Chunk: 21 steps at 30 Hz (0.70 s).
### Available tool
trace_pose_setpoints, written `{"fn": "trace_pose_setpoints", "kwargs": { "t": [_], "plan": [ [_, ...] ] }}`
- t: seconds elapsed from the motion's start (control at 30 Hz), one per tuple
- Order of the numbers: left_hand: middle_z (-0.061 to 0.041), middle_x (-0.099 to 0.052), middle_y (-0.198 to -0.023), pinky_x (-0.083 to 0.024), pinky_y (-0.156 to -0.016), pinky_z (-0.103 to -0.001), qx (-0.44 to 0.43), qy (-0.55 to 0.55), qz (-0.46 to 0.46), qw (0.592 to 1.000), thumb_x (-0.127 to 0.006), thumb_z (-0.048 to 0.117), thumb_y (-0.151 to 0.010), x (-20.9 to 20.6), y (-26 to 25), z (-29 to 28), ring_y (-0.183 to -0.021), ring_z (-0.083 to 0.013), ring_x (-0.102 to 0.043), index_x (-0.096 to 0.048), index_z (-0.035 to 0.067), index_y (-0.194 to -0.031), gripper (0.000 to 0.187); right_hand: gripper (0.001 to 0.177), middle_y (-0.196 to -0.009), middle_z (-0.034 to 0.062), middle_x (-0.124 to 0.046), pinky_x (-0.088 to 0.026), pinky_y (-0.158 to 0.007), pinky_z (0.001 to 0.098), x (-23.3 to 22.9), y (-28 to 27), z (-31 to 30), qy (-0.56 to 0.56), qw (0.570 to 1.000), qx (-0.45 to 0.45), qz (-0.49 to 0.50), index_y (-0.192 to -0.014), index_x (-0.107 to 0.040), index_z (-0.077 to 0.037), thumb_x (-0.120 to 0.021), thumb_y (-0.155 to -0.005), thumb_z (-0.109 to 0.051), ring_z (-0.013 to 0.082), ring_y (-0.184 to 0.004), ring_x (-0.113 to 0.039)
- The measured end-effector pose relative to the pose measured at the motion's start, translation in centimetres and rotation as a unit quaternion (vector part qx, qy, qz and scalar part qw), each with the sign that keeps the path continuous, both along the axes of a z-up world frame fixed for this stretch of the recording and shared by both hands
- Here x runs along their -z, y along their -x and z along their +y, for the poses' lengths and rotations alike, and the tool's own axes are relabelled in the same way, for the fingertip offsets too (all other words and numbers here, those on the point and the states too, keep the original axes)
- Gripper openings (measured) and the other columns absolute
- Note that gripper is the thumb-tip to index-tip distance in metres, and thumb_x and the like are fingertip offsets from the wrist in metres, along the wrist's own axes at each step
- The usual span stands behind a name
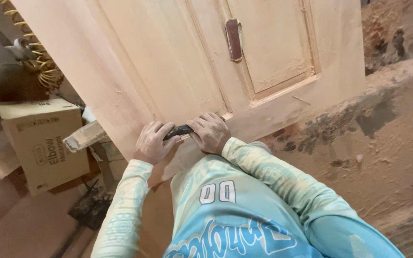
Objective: The person uses a chisel to carve decorative grooves and lines into the surface of a wooden door. They systematically work along the raised panels and edges, removing wood shavings to create a finished design.
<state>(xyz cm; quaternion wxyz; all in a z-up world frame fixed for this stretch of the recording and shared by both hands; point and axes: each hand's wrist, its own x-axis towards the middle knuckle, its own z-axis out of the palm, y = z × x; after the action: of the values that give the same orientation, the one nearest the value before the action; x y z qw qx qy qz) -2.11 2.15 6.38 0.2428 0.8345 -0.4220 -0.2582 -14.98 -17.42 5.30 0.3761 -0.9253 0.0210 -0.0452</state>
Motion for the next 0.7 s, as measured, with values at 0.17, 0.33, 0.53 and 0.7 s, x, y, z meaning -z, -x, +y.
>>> {"fn": "trace_pose_setpoints", "kwargs": {
  "t": [0.17, 0.33, 0.53, 0.7],
  "plan": [
    [-0.01, -0.069, -0.101, -0.044, -0.09, -0.045, 0.002, 0.001, -0.007, 1.0, -0.08, 0.035, -0.082, 0.7, 0.9, -0.3, -0.1, -0.0312, -0.062, -0.07, 0.008, -0.115, 0.044, 0.033, -0.105, 0.0095, -0.07, -0.049, -0.094, 0.0452, 0.8, 0.8, -0.2, 0.013, 0.999, 0.025, -0.017, -0.116, -0.066, -0.006, -0.073, -0.085, -0.016, 0.0315, -0.104, -0.065],
    [-0.008, -0.07, -0.104, -0.043, -0.091, -0.044, 0.002, -0.004, 0.002, 1.0, -0.078, 0.035, -0.087, 1.1, 1.5, -1.0, -0.102, -0.0295, -0.062, -0.07, 0.01, -0.117, 0.04, 0.033, -0.104, 0.0097, -0.07, -0.05, -0.093, 0.045, 1.3, 1.7, -1.0, -0.007, 1.0, 0.023, 0.005, -0.116, -0.067, -0.005, -0.075, -0.086, -0.017, 0.0307, -0.102, -0.065],
    [-0.008, -0.07, -0.1, -0.042, -0.088, -0.044, -0.017, -0.015, 0.014, 1.0, -0.079, 0.035, -0.083, 0.2, 1.2, -0.9, -0.099, -0.029, -0.063, -0.071, 0.009, -0.115, 0.041, 0.032, -0.1, 0.01, -0.07, -0.05, -0.091, 0.0446, 1.1, 0.8, -1.0, -0.008, 1.0, 0.018, -0.005, -0.114, -0.068, -0.006, -0.076, -0.085, -0.017, 0.0314, -0.1, -0.065],
    [-0.008, -0.07, -0.097, -0.043, -0.088, -0.044, -0.022, -0.009, 0.02, 1.0, -0.08, 0.034, -0.083, 0.8, 2.0, -1.7, -0.097, -0.0298, -0.063, -0.072, 0.009, -0.112, 0.039, 0.033, -0.102, 0.0099, -0.07, -0.05, -0.092, 0.0445, 1.0, 1.5, -1.6, -0.005, 1.0, 0.01, 0.021, -0.114, -0.069, -0.006, -0.076, -0.084, -0.018, 0.0304, -0.101, -0.066]
  ]
}}
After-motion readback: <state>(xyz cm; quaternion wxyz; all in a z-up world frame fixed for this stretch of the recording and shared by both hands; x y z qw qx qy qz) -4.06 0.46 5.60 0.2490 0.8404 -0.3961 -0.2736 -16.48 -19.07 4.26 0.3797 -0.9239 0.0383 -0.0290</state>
